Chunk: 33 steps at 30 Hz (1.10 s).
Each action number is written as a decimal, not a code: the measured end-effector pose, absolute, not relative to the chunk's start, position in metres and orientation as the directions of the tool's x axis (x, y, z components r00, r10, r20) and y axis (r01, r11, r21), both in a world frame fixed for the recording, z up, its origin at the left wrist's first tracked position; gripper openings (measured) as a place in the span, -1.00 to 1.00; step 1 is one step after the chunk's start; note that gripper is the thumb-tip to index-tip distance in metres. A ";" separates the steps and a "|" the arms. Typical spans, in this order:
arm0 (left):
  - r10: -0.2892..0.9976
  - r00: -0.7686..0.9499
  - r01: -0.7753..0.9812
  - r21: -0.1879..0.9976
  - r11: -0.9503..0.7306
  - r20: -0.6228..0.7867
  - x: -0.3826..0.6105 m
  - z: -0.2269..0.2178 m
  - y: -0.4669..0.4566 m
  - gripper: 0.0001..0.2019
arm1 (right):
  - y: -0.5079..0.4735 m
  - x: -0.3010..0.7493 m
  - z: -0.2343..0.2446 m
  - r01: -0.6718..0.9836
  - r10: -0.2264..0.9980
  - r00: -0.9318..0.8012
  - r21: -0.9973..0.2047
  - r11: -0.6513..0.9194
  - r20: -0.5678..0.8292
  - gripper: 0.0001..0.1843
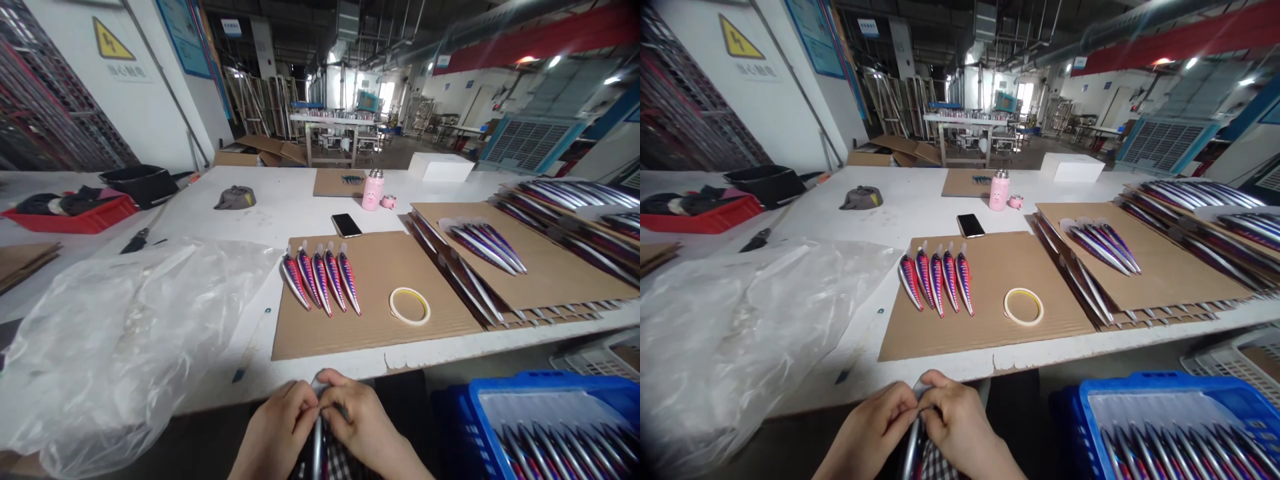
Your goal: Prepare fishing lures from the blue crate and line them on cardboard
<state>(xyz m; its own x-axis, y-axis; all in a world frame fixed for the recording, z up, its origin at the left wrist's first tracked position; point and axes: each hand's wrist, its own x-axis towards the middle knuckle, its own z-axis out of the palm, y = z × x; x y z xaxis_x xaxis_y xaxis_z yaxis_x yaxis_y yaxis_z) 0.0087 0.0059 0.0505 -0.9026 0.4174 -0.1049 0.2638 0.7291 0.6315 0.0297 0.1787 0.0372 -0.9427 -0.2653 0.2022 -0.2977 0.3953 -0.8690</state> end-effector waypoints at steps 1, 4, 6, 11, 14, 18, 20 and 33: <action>0.417 -0.903 0.265 0.629 0.731 -0.104 0.009 0.051 0.006 -0.88 | 0.178 0.030 0.037 -0.294 -0.261 -0.944 -0.872 0.392 0.201 -0.72; 0.445 -0.892 0.293 0.649 0.702 -0.079 0.008 0.049 0.003 -0.86 | 0.176 0.031 0.034 -0.305 -0.216 -0.947 -0.875 0.376 0.237 -0.74; 0.479 -0.877 0.341 0.685 0.644 -0.015 0.007 0.044 0.000 -0.83 | 0.173 0.032 0.032 -0.329 -0.194 -0.942 -0.869 0.370 0.274 -0.74; 0.355 -0.925 0.341 0.703 0.624 0.134 0.006 0.029 -0.004 -0.84 | 0.170 0.034 0.032 -0.343 -0.167 -0.939 -0.864 0.369 0.301 -0.75; 0.356 -0.925 0.343 0.696 0.631 0.133 0.007 0.027 -0.004 -0.90 | 0.170 0.034 0.031 -0.334 -0.144 -0.942 -0.869 0.365 0.302 -0.75; 0.450 -0.884 0.401 0.705 0.584 0.130 0.010 0.031 -0.004 -0.83 | 0.168 0.034 0.027 -0.334 -0.115 -0.943 -0.867 0.371 0.314 -0.76; 0.460 -0.878 0.406 0.713 0.571 0.131 0.011 0.031 -0.004 -0.84 | 0.168 0.034 0.023 -0.323 -0.091 -0.945 -0.865 0.385 0.313 -0.77; 0.357 -0.918 0.349 0.783 0.515 0.174 0.018 0.026 0.003 -0.85 | 0.175 0.039 0.022 -0.240 -0.136 -0.971 -0.828 0.506 0.199 -0.80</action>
